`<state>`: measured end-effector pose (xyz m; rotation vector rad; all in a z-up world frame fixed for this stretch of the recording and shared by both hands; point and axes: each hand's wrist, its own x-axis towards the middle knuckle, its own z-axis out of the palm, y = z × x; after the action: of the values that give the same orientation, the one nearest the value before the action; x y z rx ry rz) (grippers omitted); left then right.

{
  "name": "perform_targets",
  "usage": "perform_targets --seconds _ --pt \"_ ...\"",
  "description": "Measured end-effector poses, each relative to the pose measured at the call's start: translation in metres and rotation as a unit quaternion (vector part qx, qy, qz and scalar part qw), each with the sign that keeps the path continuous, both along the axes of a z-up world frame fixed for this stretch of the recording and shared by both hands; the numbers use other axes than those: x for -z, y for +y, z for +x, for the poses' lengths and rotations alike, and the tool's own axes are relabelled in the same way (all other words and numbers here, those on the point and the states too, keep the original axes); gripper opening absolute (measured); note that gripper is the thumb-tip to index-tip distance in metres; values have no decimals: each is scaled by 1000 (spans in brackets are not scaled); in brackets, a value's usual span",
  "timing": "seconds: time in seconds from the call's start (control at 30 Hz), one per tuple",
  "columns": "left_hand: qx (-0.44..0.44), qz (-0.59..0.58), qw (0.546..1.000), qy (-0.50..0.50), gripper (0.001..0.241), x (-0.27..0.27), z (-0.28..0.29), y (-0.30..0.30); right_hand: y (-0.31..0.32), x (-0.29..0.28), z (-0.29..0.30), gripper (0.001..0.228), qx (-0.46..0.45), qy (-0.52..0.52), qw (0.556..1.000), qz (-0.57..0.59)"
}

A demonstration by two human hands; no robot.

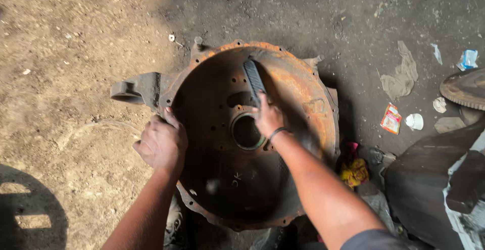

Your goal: The person cleans a rusty brake drum using a wire brush and a cloth. They scrub the inner surface and rim of the drum with the brush, then wipe it down with the cloth to remove debris.

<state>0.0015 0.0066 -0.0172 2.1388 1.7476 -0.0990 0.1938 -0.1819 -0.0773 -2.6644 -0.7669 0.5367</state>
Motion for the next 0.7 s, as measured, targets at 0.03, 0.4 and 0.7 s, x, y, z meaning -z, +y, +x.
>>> perform_targets --seconds 0.03,0.4,0.7 --pt "-7 -11 1000 2 58 2 0 -3 -1 1 -14 39 17 22 998 54" --pt "10 44 999 1 53 -11 -3 -12 -5 8 -1 35 -134 -31 990 -20" --pt "9 22 1000 -5 56 -20 5 -7 -36 -6 -70 55 -404 -46 913 32"
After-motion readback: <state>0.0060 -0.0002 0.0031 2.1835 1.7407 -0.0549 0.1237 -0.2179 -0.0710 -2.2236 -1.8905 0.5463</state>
